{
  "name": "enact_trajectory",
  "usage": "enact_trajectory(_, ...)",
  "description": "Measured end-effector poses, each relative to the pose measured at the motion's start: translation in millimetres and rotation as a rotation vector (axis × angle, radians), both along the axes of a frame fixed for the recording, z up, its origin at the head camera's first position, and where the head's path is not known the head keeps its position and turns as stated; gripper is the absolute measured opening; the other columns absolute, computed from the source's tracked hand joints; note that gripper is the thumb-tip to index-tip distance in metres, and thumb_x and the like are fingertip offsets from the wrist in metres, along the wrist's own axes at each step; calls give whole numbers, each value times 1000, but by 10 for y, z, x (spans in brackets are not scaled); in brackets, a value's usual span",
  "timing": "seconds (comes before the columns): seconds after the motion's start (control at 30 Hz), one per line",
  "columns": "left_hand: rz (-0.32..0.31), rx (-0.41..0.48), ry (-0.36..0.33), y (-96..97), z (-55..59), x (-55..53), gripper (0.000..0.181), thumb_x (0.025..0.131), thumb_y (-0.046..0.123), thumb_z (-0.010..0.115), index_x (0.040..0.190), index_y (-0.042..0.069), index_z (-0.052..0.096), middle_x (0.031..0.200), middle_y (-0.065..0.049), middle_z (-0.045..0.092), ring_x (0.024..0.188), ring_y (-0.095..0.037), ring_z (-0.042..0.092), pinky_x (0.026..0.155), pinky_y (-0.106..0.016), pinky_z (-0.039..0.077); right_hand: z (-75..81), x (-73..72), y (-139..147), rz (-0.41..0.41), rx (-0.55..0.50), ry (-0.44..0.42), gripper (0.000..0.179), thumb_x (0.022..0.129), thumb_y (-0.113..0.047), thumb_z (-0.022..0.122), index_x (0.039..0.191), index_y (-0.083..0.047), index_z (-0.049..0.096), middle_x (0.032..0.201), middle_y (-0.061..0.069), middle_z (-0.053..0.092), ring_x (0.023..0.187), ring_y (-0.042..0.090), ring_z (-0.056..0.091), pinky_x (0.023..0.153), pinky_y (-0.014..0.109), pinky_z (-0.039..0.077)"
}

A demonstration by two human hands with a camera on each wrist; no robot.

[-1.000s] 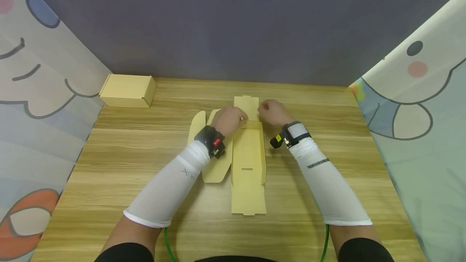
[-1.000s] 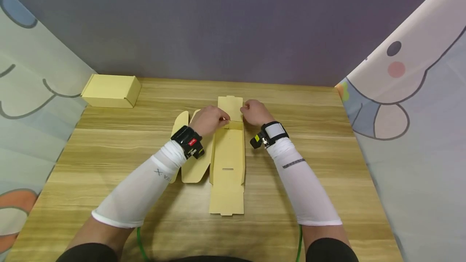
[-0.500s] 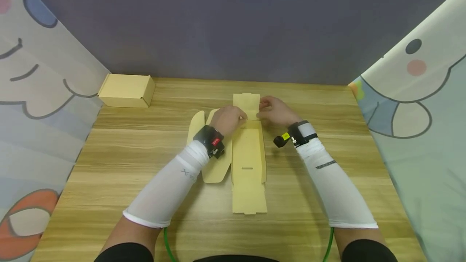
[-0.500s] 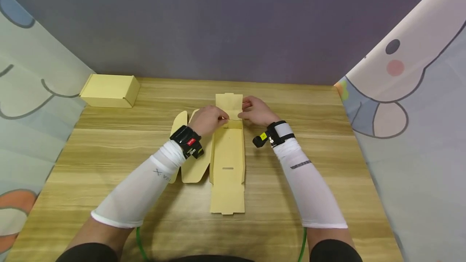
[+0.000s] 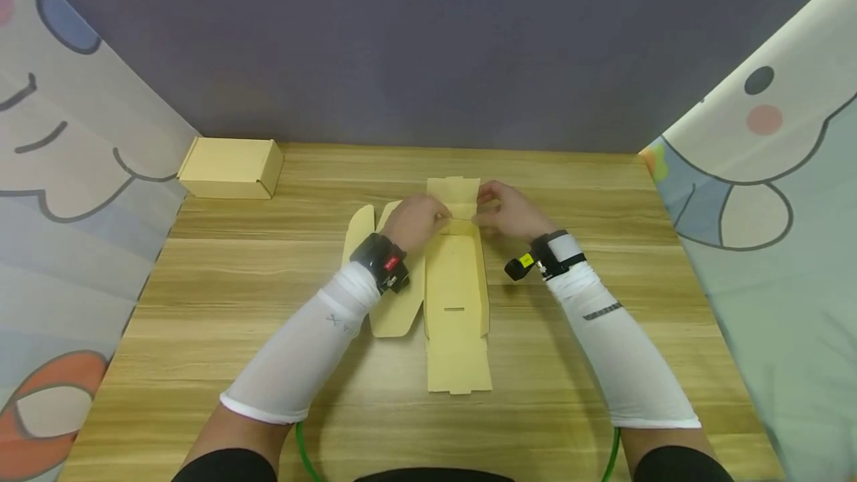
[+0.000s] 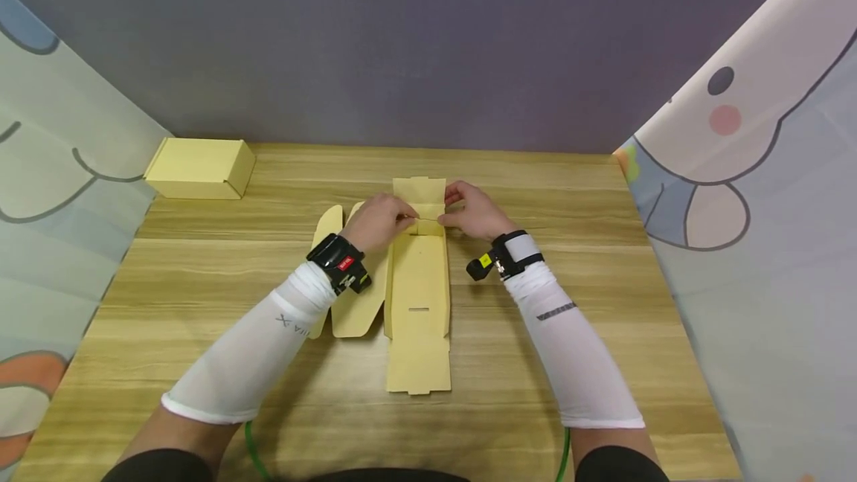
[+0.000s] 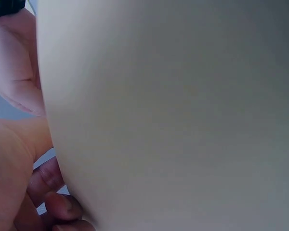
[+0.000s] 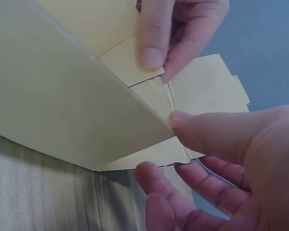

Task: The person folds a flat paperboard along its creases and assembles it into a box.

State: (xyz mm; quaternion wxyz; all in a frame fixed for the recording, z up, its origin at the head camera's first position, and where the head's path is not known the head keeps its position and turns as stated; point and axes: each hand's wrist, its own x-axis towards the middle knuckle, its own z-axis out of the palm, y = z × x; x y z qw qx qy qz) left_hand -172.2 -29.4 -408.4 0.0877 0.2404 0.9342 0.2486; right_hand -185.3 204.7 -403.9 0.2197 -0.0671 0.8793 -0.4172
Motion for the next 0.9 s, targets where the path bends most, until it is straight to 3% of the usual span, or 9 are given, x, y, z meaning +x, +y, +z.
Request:
enact_trajectory(0.17, 8, 39, 18, -48, -49, 34, 27, 108, 19, 55, 121, 7, 76, 115, -8, 67, 100, -20, 63, 86, -31, 58, -28, -4, -4, -7, -25, 6, 50, 98, -19, 72, 141, -5, 50, 146, 19, 54, 115, 36, 68, 89, 43, 62)
enact_trajectory(0.27, 66, 130, 11, -87, -107, 39, 24, 108, 15, 52, 116, 1, 69, 110, -9, 61, 91, -18, 59, 78, -29, 57, -28, 11, -2, -19, -37, 5, 48, 99, -19, 72, 140, -5, 51, 144, 18, 55, 114, 36, 67, 85, 42, 63)
enact_trajectory(0.37, 135, 241, -42, -133, -142, 39, 15, 104, 8, 51, 115, -1, 56, 110, -12, 55, 86, -21, 56, 73, -34, 56, -24, 32, -1, -32, -33, 16, 48, 98, -21, 72, 139, -5, 52, 143, 18, 56, 114, 33, 67, 84, 40, 62)
enact_trajectory(0.47, 185, 316, -134, -188, -115, 48, 28, 103, 7, 50, 129, -1, 47, 125, -17, 53, 98, -26, 59, 85, -40, 58, -30, 55, -2, -43, -29, 24, 43, 98, -22, 73, 133, -5, 56, 141, 17, 58, 104, 30, 70, 81, 38, 61)
enact_trajectory(0.57, 189, 315, -213, -240, -56, 60, 42, 106, 11, 44, 146, -1, 42, 146, -18, 50, 126, -32, 57, 109, -46, 52, -50, 73, -3, -51, -19, 37, 37, 98, -24, 73, 126, -5, 59, 139, 15, 60, 90, 25, 73, 78, 38, 60)
enact_trajectory(0.7, 159, 273, -243, -289, 11, 65, 44, 111, 20, 34, 147, -2, 48, 150, -18, 52, 143, -35, 48, 122, -50, 41, -86, 101, -8, -62, -3, 65, 41, 98, -25, 73, 131, -5, 59, 133, 13, 63, 82, 19, 73, 76, 38, 61)
enact_trajectory(0.9, 145, 295, -279, -336, 36, 42, 53, 114, 39, 28, 119, -1, 63, 118, -17, 61, 110, -34, 59, 100, -51, 52, -132, 156, -28, -65, -35, 134, 30, 98, -19, 72, 123, -5, 65, 120, 13, 66, 78, 20, 73, 66, 32, 61)
